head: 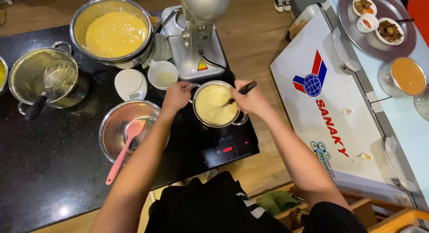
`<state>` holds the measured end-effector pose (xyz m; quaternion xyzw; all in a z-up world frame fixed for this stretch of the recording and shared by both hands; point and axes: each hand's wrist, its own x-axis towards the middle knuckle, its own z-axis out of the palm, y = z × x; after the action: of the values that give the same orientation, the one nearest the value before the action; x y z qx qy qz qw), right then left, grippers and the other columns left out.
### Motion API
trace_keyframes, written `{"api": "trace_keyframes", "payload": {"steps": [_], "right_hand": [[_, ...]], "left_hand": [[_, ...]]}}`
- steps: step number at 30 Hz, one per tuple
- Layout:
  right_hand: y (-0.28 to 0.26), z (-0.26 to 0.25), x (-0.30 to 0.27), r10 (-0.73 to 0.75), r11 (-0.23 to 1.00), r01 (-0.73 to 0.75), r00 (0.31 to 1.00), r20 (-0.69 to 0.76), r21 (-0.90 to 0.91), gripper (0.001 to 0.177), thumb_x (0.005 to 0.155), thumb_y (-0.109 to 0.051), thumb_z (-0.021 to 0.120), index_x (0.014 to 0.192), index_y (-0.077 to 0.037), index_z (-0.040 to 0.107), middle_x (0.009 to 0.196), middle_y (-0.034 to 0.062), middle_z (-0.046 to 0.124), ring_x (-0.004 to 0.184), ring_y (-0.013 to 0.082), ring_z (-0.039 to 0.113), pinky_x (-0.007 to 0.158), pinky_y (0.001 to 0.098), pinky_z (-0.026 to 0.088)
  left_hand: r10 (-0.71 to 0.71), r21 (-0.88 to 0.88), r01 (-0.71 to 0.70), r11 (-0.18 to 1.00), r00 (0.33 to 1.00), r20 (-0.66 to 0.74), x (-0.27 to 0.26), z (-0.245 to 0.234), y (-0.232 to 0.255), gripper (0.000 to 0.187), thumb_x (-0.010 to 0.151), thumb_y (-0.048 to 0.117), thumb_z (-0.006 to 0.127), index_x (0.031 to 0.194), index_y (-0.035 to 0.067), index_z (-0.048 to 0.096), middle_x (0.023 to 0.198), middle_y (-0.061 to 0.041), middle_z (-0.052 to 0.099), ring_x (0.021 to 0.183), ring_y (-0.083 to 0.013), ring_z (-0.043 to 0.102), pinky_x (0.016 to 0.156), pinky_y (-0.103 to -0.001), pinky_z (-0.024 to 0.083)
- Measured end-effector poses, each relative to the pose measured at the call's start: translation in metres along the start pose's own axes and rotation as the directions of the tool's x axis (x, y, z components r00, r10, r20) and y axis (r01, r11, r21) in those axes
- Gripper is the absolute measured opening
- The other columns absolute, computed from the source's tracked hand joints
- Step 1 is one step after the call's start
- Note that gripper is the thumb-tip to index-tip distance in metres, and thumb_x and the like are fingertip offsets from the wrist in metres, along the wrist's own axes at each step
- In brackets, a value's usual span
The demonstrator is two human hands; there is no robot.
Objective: The person pours a yellow liquid from a metal bowl into a saucepan on an induction cooktop using a pink spatula. They then continuously whisk the mixture in the saucepan while it heats.
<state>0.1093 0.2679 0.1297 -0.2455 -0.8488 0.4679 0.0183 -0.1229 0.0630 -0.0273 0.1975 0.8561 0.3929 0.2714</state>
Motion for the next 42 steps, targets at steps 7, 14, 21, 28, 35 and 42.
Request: {"api": "trace_keyframes", "payload": {"steps": [7, 14, 21, 28, 35, 42], "right_hand": [[0.051, 0.006, 0.022, -0.154, 0.986, 0.16, 0.982, -0.108, 0.049, 0.039, 0.11, -0.017, 0.072, 0.077, -0.012, 0.052, 0.05, 0.0103, 0.063, 0.044, 0.0208, 0.061, 0.054, 0.027, 0.045], [0.045, 0.01, 0.02, -0.196, 0.979, 0.176, 0.953, -0.232, -0.105, 0.031, 0.104, -0.022, 0.07, 0.076, -0.012, 0.059, 0.056, 0.0141, 0.059, 0.057, 0.0251, 0.065, 0.062, 0.0349, 0.049], [0.042, 0.018, 0.018, -0.073, 0.996, 0.076, 0.995, -0.071, 0.044, 0.037, 0.111, -0.02, 0.069, 0.078, -0.013, 0.053, 0.051, 0.007, 0.066, 0.036, 0.0165, 0.058, 0.043, 0.0273, 0.042], [0.043, 0.017, 0.026, -0.25, 0.968, 0.209, 0.85, -0.464, -0.138, 0.03, 0.104, -0.017, 0.072, 0.079, -0.01, 0.056, 0.065, 0.0176, 0.061, 0.067, 0.0262, 0.068, 0.066, 0.0339, 0.053], [0.022, 0.009, 0.009, -0.103, 0.994, 0.093, 0.963, -0.25, -0.052, 0.038, 0.111, -0.024, 0.071, 0.08, -0.01, 0.052, 0.056, 0.0209, 0.061, 0.05, 0.0363, 0.062, 0.048, 0.0397, 0.044], [0.069, 0.01, 0.041, -0.099, 0.989, 0.041, 0.9, -0.423, -0.144, 0.03, 0.105, -0.036, 0.076, 0.081, -0.023, 0.065, 0.059, 0.006, 0.065, 0.061, 0.0272, 0.071, 0.062, 0.0343, 0.053]], "left_hand": [[-0.123, -0.106, 0.122, 0.987, 0.992, -0.006, -0.082, -0.006, 0.011, 0.041, 0.107, 0.028, 0.063, 0.138, 0.012, 0.084, 0.073, -0.011, 0.08, 0.064, -0.0262, 0.082, 0.08, -0.044, 0.068], [-0.18, -0.17, 0.183, 0.968, 0.983, 0.035, -0.122, -0.005, 0.021, 0.04, 0.108, 0.029, 0.062, 0.136, 0.006, 0.08, 0.066, -0.011, 0.081, 0.064, -0.0264, 0.085, 0.079, -0.038, 0.07], [-0.209, -0.254, 0.215, 0.943, 0.977, 0.052, -0.133, -0.002, 0.024, 0.038, 0.111, 0.033, 0.062, 0.125, 0.006, 0.085, 0.077, -0.018, 0.084, 0.057, -0.0287, 0.082, 0.056, -0.039, 0.071], [-0.155, -0.265, 0.167, 0.95, 0.986, 0.066, -0.141, -0.012, 0.032, 0.036, 0.114, 0.031, 0.058, 0.117, 0.004, 0.081, 0.071, -0.017, 0.081, 0.047, -0.0284, 0.076, 0.044, -0.038, 0.069], [-0.157, -0.308, 0.175, 0.935, 0.984, 0.082, -0.134, -0.002, 0.02, 0.033, 0.115, 0.028, 0.057, 0.115, 0.004, 0.079, 0.07, -0.019, 0.08, 0.046, -0.0278, 0.075, 0.043, -0.038, 0.069], [-0.228, -0.457, 0.243, 0.856, 0.97, 0.089, -0.125, 0.012, 0.011, 0.031, 0.115, 0.027, 0.059, 0.116, 0.0, 0.076, 0.072, -0.024, 0.079, 0.049, -0.0278, 0.074, 0.046, -0.04, 0.07]]}}
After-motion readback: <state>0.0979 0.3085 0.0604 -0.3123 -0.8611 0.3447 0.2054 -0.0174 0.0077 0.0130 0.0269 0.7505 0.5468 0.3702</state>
